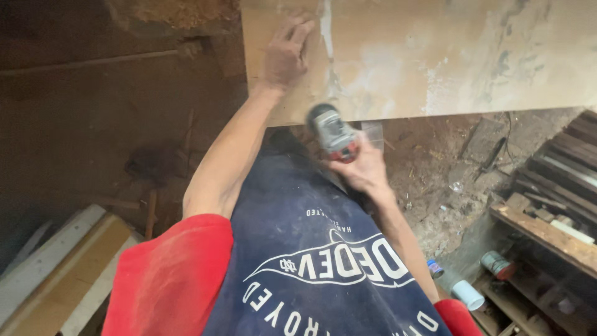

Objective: The person uses an orbital sander to smooth the surface of a large wooden board. They move the sander across the board in overlapping passes, then flip the board over and continue sanding the other side.

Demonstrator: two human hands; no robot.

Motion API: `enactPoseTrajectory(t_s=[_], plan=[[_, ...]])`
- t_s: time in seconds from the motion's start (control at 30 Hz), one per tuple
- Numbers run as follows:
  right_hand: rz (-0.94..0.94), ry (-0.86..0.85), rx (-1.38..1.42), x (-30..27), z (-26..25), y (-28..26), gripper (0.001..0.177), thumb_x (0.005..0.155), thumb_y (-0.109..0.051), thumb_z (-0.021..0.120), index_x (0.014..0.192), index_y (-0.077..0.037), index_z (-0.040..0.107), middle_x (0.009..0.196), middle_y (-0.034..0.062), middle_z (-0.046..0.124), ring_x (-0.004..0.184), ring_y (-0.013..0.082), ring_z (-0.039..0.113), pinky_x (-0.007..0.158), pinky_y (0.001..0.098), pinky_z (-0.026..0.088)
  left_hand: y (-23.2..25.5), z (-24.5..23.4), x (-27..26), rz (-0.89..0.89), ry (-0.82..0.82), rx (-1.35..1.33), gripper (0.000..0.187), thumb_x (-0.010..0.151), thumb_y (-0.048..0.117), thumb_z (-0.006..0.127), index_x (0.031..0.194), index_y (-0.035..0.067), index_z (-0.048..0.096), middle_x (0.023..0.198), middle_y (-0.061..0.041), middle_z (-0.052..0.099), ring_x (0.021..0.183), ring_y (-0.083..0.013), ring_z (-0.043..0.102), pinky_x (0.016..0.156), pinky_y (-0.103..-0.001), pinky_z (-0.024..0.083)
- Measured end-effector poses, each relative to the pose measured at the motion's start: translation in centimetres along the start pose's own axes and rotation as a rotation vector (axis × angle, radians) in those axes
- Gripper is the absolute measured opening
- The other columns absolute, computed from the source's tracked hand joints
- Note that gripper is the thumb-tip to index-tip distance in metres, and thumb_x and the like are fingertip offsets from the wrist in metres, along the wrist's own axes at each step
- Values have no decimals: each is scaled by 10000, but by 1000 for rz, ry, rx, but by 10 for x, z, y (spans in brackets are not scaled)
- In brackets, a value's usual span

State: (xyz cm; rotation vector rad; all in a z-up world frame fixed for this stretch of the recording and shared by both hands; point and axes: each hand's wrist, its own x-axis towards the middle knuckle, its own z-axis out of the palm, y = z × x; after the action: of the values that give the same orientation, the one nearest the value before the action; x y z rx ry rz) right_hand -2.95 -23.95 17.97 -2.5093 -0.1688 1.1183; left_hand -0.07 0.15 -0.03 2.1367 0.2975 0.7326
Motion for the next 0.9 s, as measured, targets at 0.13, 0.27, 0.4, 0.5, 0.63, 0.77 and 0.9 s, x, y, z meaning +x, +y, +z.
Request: enactPoseTrajectory(t_s=[0.13, 0.27, 0.4, 0.5, 0.63, 0.77, 0.9], plan=[[-88, 49, 29, 5, 1, 0, 772, 643, -338, 916, 1299, -74, 608, 1083, 144, 759, 1002, 250, 737, 890, 352, 571, 3, -3, 5, -55, -46, 62, 262, 953, 26, 656, 1204, 102, 660, 1301, -108, 668, 1245, -361, 613, 1032, -447, 538], [-49, 45, 79, 3, 4, 3, 753, 634, -388, 900, 1266, -83, 626, 1097, 108, 773, 1002, 209, 754, 897, 333, 579, 3, -5, 3, -35, -35, 34, 246, 995, 17, 652, 1230, 93, 641, 1320, -110, 661, 1280, -352, 612, 1047, -438, 541], [-98, 133, 24, 9, 4, 2, 793, 641, -383, 911, 1303, -70, 606, 1073, 146, 739, 980, 237, 712, 878, 356, 552, 3, 0, 2, -13, -24, 35, 258, 968, 6, 646, 1212, 92, 648, 1316, -117, 663, 1293, -356, 604, 1071, -438, 534], [3, 130, 126, 15, -4, -2, 691, 653, -399, 901, 1211, -75, 657, 1087, 105, 771, 997, 198, 741, 908, 337, 561, 0, -3, 6, -16, -22, 42, 237, 984, 9, 646, 1207, 91, 653, 1318, -106, 668, 1305, -338, 610, 1092, -427, 534], [-30, 93, 118, 14, -3, -5, 714, 632, -407, 896, 1208, -63, 649, 1062, 106, 766, 967, 200, 732, 890, 343, 568, 3, -3, 2, -36, -48, 26, 264, 970, -9, 630, 1218, 75, 664, 1324, -122, 665, 1297, -343, 608, 1081, -436, 525], [-43, 103, 165, 19, -4, -15, 716, 634, -395, 895, 1218, -71, 634, 1061, 92, 753, 950, 192, 727, 884, 340, 561, 6, -12, 7, -27, -54, 8, 249, 982, -7, 625, 1214, 76, 659, 1316, -114, 665, 1300, -342, 608, 1094, -424, 534], [4, 116, 208, 22, -15, -16, 687, 629, -402, 893, 1180, -68, 656, 1047, 94, 768, 934, 198, 742, 868, 344, 577, 9, -12, 8, -28, -46, 8, 264, 977, -17, 613, 1218, 81, 654, 1317, -113, 665, 1307, -345, 606, 1098, -423, 533]])
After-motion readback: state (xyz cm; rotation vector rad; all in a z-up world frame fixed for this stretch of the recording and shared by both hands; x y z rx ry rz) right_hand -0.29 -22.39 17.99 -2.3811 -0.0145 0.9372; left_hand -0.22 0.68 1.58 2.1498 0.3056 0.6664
